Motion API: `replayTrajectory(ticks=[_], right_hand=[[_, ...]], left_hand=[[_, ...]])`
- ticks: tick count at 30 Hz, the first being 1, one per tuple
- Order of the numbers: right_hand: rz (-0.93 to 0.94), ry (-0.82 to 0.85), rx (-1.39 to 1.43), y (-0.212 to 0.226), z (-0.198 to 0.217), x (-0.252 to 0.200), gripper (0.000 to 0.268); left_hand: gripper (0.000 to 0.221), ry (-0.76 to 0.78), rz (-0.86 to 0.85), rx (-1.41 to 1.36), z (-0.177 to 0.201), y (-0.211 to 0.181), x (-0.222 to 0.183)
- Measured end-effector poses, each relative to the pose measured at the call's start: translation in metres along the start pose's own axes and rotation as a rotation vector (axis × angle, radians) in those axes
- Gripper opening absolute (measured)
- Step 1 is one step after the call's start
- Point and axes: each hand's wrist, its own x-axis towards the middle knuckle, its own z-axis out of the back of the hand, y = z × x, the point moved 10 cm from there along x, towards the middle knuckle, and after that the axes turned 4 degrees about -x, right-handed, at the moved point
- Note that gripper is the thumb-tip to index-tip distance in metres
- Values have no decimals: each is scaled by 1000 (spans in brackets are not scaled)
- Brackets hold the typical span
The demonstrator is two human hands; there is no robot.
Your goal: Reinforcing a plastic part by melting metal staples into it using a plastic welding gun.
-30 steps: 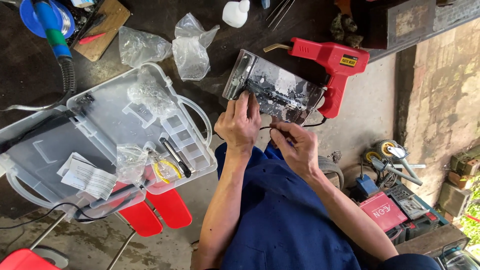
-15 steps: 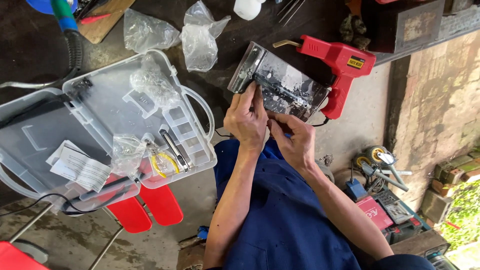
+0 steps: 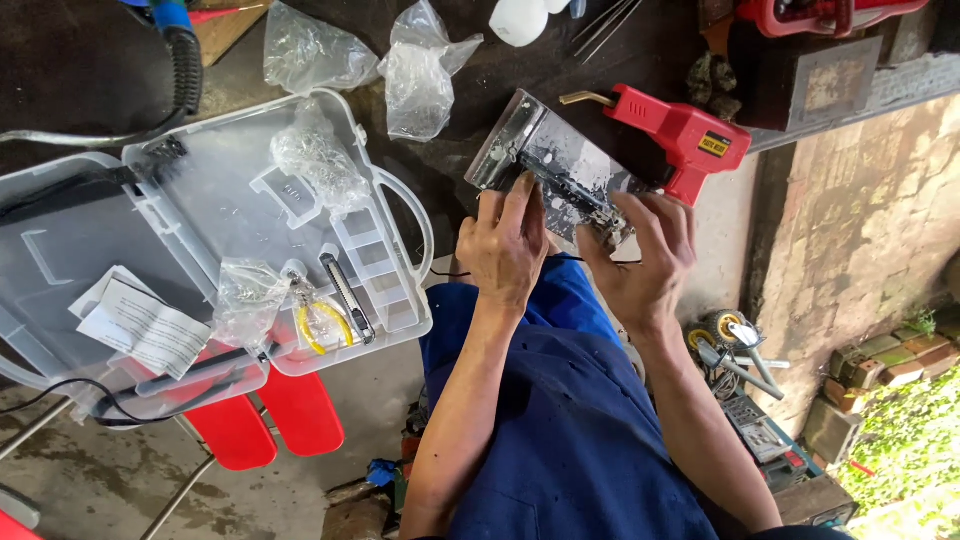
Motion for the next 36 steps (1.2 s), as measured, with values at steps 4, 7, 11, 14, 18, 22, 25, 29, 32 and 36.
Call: replayTrajectory(ticks=[4, 7, 11, 14, 18, 22, 25, 29, 32, 36], right_hand=[[39, 112, 76, 8, -26, 11, 43], [48, 138, 130, 6, -35, 13, 35], [52, 153, 131, 5, -36, 12, 35], [33, 160, 125, 3, -41, 9, 34], [18, 165, 142, -4, -48, 5, 34], [-8, 157, 182, -7, -49, 5, 34], [-17, 153, 202, -8, -49, 6, 34], [-27, 154, 202, -8, -49, 5, 34], [-45, 165, 221, -8, -49, 7, 34], [-48, 172, 226, -13, -51, 7, 35]], left_hand=[[12, -1, 18, -22, 3, 1, 4], [11, -15, 53, -79, 5, 6, 4], [10, -43, 159, -268, 3, 25, -7], [10, -31, 211, -303, 3, 31, -8], [11, -22, 123, -129, 4, 13, 0], [8, -44, 103, -70, 1, 10, -2], [7, -58, 115, -81, -2, 12, -2], [6, -60, 149, -117, -1, 15, -3], [6, -49, 173, -150, 3, 14, 3], [8, -67, 210, -214, 10, 17, 4]])
